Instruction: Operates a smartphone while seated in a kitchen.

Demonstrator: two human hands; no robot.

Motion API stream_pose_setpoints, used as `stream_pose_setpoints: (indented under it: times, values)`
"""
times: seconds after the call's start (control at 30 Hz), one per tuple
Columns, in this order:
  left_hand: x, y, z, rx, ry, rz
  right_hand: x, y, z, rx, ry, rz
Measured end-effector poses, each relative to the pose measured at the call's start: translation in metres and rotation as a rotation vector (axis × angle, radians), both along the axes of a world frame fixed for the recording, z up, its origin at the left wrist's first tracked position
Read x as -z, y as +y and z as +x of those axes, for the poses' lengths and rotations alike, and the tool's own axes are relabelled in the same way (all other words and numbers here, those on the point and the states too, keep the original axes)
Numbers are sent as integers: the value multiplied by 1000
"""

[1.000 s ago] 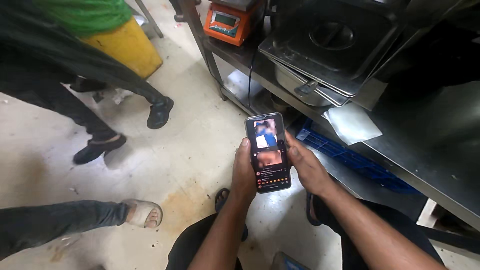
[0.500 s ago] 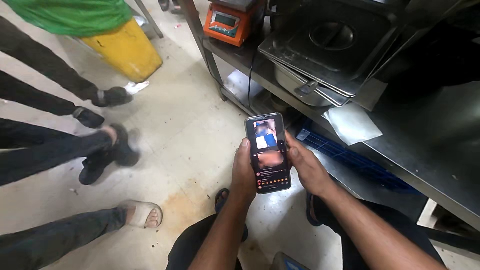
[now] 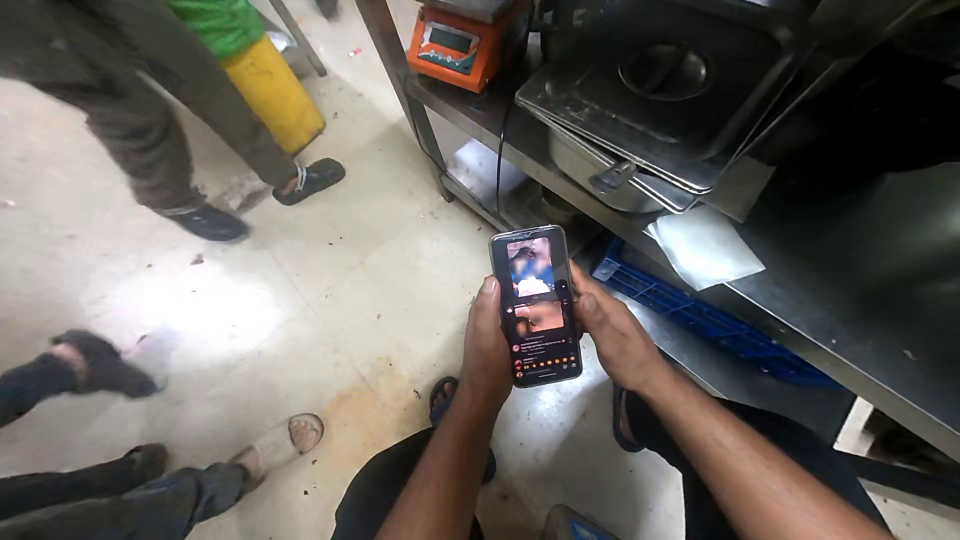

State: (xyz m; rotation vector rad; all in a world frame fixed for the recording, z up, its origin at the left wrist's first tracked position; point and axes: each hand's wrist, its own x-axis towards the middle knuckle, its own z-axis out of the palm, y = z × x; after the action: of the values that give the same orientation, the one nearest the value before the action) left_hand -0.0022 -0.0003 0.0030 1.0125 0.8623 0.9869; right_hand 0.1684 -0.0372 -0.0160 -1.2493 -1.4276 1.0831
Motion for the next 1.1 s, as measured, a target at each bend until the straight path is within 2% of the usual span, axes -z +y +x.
stream_pose_setpoints:
  times: [0.27,0.6,0.77,0.93,1.1]
  values:
    - [-4,0,5,-64,-15,-55,-1,0,0,9,-6,14]
    - [1,0,-1,20,-4,-5,-1,0,0,-2,-6,-12]
    - [1,2,4,-24,-75,-36,-1,0,0,6,-9,-7]
    - [2,1,0,22,-9,4,0,0,0,7,-15,-4]
    - [0,2,4,-33,-48,-29,-1,0,0,19,-40,1]
